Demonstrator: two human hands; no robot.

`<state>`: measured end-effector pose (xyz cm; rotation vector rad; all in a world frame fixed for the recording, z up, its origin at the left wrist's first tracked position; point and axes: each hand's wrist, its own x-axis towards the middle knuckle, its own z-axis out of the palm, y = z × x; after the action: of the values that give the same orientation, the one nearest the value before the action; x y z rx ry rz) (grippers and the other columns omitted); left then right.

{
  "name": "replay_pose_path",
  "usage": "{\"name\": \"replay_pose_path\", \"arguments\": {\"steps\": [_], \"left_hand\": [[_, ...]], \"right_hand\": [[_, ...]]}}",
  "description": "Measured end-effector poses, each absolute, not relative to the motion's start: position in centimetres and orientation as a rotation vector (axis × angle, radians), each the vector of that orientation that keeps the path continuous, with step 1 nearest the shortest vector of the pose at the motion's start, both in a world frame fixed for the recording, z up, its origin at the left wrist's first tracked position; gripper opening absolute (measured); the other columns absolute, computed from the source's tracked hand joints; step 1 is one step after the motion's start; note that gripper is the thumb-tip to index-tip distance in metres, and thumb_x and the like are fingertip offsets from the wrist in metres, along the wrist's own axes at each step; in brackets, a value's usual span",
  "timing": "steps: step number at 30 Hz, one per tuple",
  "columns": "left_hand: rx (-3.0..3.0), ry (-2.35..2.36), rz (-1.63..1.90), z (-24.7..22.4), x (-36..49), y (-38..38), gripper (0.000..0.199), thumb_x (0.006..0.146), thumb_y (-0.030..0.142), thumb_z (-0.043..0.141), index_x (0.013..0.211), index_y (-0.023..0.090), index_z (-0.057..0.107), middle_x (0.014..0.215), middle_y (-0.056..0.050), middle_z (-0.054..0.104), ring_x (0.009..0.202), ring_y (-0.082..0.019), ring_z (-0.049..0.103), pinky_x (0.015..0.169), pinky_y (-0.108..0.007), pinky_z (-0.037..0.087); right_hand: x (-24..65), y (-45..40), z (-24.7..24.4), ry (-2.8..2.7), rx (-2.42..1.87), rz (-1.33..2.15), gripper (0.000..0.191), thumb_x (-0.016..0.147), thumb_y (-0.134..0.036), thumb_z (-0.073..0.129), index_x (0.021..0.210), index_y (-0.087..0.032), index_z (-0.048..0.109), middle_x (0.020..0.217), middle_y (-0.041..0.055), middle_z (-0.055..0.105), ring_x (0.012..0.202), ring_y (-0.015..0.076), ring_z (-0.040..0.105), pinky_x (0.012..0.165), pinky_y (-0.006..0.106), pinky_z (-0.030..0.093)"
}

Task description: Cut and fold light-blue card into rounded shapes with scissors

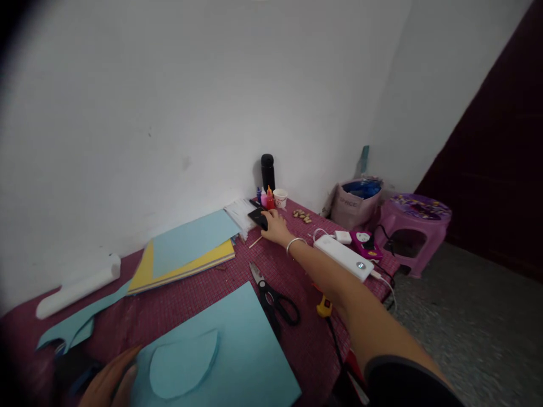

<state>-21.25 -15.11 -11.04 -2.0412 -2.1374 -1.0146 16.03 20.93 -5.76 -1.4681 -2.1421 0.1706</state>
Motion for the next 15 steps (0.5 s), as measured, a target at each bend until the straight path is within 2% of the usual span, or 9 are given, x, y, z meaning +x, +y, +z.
{"name": "replay_pose_path", "arguments": {"steps": [5,9,12,15], "left_hand": [[-2.015,-2.263,-0.855,-8.3,-18.5,-15.7,0.036,0.087,0.042,0.043,0.105,0.02,0.065,0.108,-0.011,0.069,0.104,-0.029,0.062,0.093,-0.05,0.049],[-2.028,-2.283,-0.794,-8.3,-18.1,-15.7,0.038,0.092,0.039,0.039,0.111,0.015,0.062,0.115,-0.013,0.064,0.11,-0.027,0.057,0.097,-0.047,0.045],[-1.999,-2.25,-0.805,-8.3,-17.7,-16.2,0.034,0.093,0.034,0.041,0.115,0.015,0.058,0.115,-0.014,0.063,0.11,-0.026,0.056,0.097,-0.047,0.044],[-1.946,-2.156,-0.832,-7.1,-16.7,-16.7,0.032,0.092,0.029,0.046,0.119,0.014,0.055,0.117,-0.014,0.061,0.111,-0.026,0.054,0.098,-0.046,0.043]], "right_hand": [[15.9,21.3,-6.8,-2.199,-1.468,0.183,0.072,0.072,-0.03,0.062,0.138,-0.015,0.037,0.137,0.0197,0.035,0.117,0.0353,0.046,0.095,0.049,0.041],[15.8,20.2,-6.1,-2.215,-1.384,0.03,0.064,0.075,-0.03,0.06,0.134,-0.011,0.043,0.136,0.0216,0.039,0.121,0.04,0.043,0.095,0.055,0.039],[14.9,15.6,-4.4,-2.31,-1.052,0.054,0.045,0.08,-0.024,0.054,0.123,-0.011,0.053,0.129,0.0199,0.047,0.12,0.0333,0.047,0.097,0.049,0.04],[13.8,8.5,-3.0,-2.54,-0.664,0.19,0.031,0.084,-0.02,0.052,0.114,-0.018,0.059,0.121,0.0126,0.056,0.113,0.0269,0.053,0.096,0.045,0.042]]}}
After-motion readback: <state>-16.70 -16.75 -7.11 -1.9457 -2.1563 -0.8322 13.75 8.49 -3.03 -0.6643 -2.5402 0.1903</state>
